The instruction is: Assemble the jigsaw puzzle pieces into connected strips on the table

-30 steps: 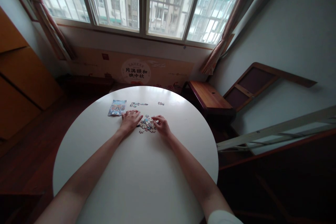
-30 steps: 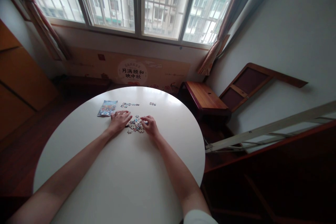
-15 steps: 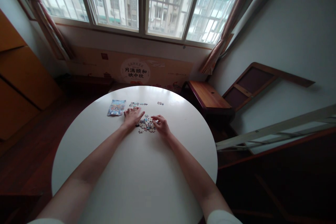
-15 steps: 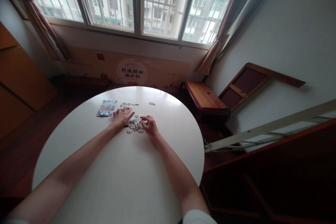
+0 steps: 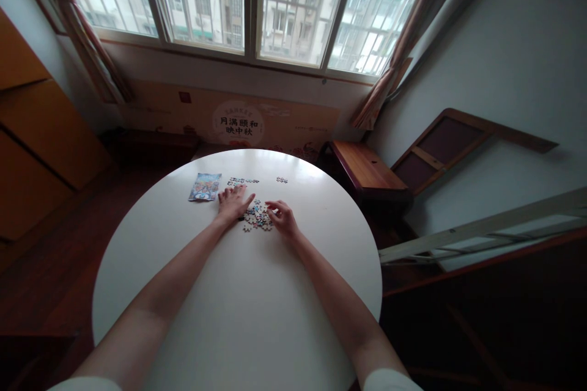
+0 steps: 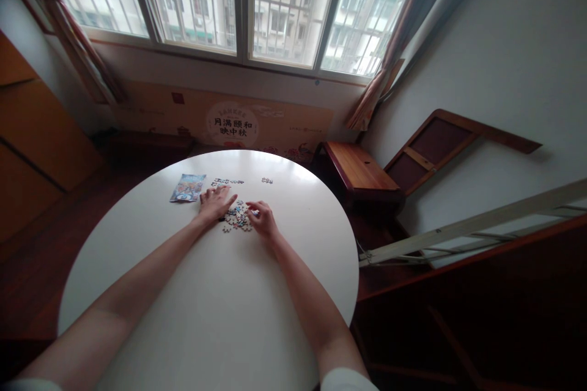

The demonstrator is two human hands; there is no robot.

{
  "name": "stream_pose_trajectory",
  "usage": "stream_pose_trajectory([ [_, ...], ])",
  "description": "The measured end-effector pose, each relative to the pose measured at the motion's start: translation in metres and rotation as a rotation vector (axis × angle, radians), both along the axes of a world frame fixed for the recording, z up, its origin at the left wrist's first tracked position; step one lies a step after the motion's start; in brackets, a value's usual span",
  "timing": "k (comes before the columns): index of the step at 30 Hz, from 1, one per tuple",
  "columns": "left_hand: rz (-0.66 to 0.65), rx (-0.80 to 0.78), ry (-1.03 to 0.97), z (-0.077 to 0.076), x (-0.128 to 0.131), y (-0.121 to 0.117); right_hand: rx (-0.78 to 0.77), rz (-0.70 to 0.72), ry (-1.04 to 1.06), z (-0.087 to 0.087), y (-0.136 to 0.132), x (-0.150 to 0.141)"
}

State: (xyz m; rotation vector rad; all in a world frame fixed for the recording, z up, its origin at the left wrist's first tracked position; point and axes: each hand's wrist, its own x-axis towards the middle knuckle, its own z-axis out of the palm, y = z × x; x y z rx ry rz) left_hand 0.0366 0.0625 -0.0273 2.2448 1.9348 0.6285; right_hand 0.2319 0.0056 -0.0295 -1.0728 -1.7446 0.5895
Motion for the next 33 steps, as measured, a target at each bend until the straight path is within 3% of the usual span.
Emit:
stream_pose_trajectory([
  [8,0.014,0.178,-0.227,0.002,-0.009,-0.004,0.055,-0.078,0.020,0.000,0.002,0.000],
  [13,-0.168,0.200,-0.330,-0.001,-0.015,-0.021,0.094,-0.199,-0.124,-0.002,0.002,0.003],
  [18,-0.390,0.224,-0.331,-0.001,-0.011,-0.041,-0.001,-0.296,-0.265,-0.001,0.002,0.006],
  [25,-0.374,0.264,-0.374,-0.002,-0.012,-0.045,-0.041,-0.259,-0.215,-0.003,0.004,0.006],
  [33,-0.358,0.282,-0.342,0.000,-0.012,-0.048,0.029,-0.141,-0.320,0.001,-0.003,0.003],
])
